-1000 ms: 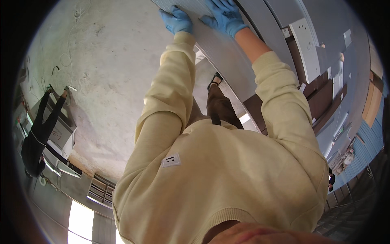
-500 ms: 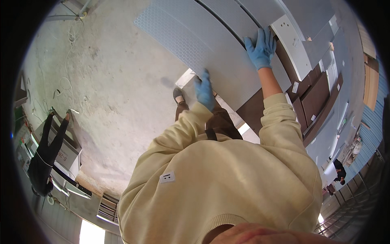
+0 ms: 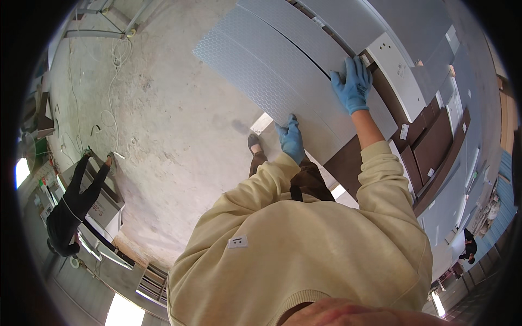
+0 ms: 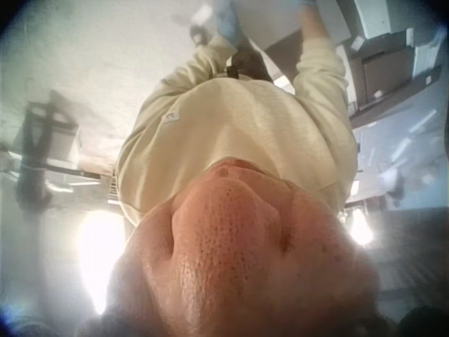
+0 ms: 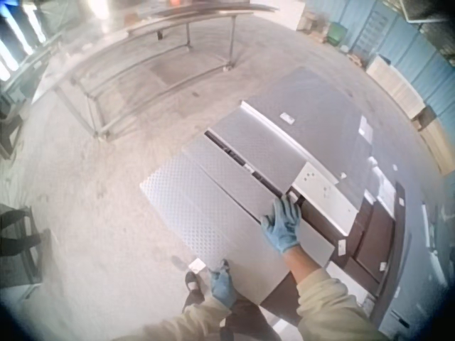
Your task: The person picks up flat panels from a table and stacks them in alternating orientations. They handle brown and white panels one at a time, placing each on top of the growing stack and occasionally adjusting alignment.
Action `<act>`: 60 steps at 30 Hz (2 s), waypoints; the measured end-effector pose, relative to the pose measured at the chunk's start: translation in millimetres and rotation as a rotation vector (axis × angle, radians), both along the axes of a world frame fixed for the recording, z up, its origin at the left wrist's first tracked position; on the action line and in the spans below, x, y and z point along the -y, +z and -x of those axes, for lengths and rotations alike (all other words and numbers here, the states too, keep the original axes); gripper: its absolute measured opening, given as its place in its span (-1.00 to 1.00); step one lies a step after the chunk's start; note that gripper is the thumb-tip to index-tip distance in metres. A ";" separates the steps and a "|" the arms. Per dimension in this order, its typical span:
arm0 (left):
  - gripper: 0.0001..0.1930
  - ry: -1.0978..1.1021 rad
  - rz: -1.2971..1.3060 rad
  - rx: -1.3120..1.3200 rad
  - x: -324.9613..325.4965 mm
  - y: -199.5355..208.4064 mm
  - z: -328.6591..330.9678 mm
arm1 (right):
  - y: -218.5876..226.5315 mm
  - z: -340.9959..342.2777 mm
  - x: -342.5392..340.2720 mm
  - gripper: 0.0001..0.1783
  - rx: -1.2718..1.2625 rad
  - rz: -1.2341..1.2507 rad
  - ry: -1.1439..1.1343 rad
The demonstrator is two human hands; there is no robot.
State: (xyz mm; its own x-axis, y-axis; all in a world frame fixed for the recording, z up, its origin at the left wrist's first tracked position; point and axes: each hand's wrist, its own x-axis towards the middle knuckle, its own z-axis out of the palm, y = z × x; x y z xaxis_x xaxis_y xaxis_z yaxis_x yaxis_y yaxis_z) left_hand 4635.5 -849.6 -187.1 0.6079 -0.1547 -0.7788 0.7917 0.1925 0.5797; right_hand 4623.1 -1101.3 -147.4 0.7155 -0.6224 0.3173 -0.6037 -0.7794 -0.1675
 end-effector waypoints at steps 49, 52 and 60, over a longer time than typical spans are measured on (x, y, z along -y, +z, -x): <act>-0.46 -0.185 0.044 -0.323 -5.0 22.9 -9.1 | 38.2 149.9 -173.2 -0.24 -0.041 -0.277 0.461; -0.45 -0.191 0.119 -0.322 -5.6 18.1 -10.7 | 32.6 159.4 -188.0 -0.24 -0.099 -0.258 0.412; -0.33 -0.334 0.307 -0.310 -18.0 -6.5 -15.7 | 24.4 173.1 -188.8 -0.21 -0.064 -0.255 0.386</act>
State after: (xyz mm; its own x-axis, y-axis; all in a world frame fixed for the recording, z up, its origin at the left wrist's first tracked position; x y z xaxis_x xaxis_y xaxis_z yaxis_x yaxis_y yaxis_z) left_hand 4651.2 -831.7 -193.5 0.2364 -0.5482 -0.8022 0.9634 0.0251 0.2668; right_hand 4450.1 -912.5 -123.0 0.9232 -0.3594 0.1361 -0.2933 -0.8878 -0.3547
